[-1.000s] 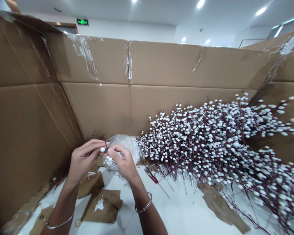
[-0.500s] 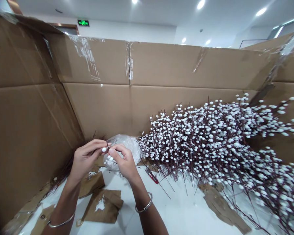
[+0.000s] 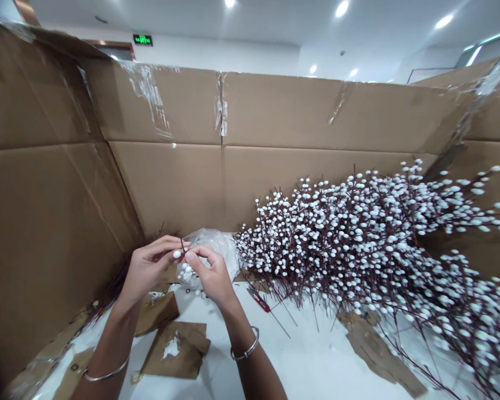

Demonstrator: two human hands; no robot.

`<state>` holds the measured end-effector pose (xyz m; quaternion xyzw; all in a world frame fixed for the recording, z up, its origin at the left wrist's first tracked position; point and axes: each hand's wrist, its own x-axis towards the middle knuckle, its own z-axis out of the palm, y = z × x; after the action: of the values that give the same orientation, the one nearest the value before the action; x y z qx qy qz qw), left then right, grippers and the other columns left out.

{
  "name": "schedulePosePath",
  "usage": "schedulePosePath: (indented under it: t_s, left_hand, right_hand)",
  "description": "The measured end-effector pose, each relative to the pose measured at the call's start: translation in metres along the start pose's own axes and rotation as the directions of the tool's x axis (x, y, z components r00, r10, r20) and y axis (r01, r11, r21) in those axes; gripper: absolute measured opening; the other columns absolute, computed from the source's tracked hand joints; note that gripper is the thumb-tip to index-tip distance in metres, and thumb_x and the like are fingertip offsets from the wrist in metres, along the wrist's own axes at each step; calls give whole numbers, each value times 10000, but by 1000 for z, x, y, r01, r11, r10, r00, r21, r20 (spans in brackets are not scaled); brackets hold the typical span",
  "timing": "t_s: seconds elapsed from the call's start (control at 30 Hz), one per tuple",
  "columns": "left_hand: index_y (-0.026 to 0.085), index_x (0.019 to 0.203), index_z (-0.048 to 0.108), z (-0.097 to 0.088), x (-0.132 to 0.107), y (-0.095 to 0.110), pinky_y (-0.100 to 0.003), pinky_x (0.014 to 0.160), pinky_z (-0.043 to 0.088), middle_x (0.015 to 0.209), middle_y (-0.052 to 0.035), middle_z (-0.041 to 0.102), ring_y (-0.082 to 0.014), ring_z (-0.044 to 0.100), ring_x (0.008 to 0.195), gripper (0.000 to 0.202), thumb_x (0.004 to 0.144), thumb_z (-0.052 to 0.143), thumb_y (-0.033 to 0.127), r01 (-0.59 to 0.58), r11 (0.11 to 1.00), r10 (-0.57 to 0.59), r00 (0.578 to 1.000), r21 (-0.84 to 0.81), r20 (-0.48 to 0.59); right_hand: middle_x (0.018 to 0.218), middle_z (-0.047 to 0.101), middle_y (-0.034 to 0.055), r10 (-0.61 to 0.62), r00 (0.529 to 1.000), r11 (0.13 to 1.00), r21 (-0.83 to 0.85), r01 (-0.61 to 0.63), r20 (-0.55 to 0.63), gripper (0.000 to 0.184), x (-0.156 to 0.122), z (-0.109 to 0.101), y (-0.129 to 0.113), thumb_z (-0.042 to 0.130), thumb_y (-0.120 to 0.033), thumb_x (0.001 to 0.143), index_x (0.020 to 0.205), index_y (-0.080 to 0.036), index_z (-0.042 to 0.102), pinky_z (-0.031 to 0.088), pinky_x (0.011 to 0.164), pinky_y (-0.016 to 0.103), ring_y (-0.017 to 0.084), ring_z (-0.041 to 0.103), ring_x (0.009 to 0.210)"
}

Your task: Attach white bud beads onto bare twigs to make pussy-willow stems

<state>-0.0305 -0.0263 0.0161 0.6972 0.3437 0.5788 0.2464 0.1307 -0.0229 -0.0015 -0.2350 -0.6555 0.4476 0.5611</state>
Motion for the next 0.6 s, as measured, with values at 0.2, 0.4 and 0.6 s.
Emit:
schedulePosePath:
  t_s: [0.2,0.4,0.6]
  left_hand:
    - [244,1053,747,-9,1,0,-252,860,502,1055,-52,734,-180,661,982,234,878,639,354,216,974,-217,976,-68,-11]
    - [219,1094,719,-14,-1,2,-299,892,496,1061,-71,737,-210,662,996,310,871,632,416,293,955,-292,956,-43,21]
    - [235,1082,717,-12,-5,16,-286,877,484,1116,-57,706,-209,629,1047,276,878,624,398,275,961,-277,959,44,66]
  right_hand:
    - [909,736,29,5,997,992,-122,-14,-74,196,-1,2,-5,585,-314,911,850,-218,745,438,932,350,205,628,972]
    - [917,740,43,-38,971,978,-210,-13,-235,177,0,-10,-11,610,-306,889,862,-215,759,458,906,357,210,645,946]
    - [936,745,32,-127,890,949,-314,-19,-438,193,-7,-74,-41,590,-338,900,889,-224,744,488,866,341,182,665,910]
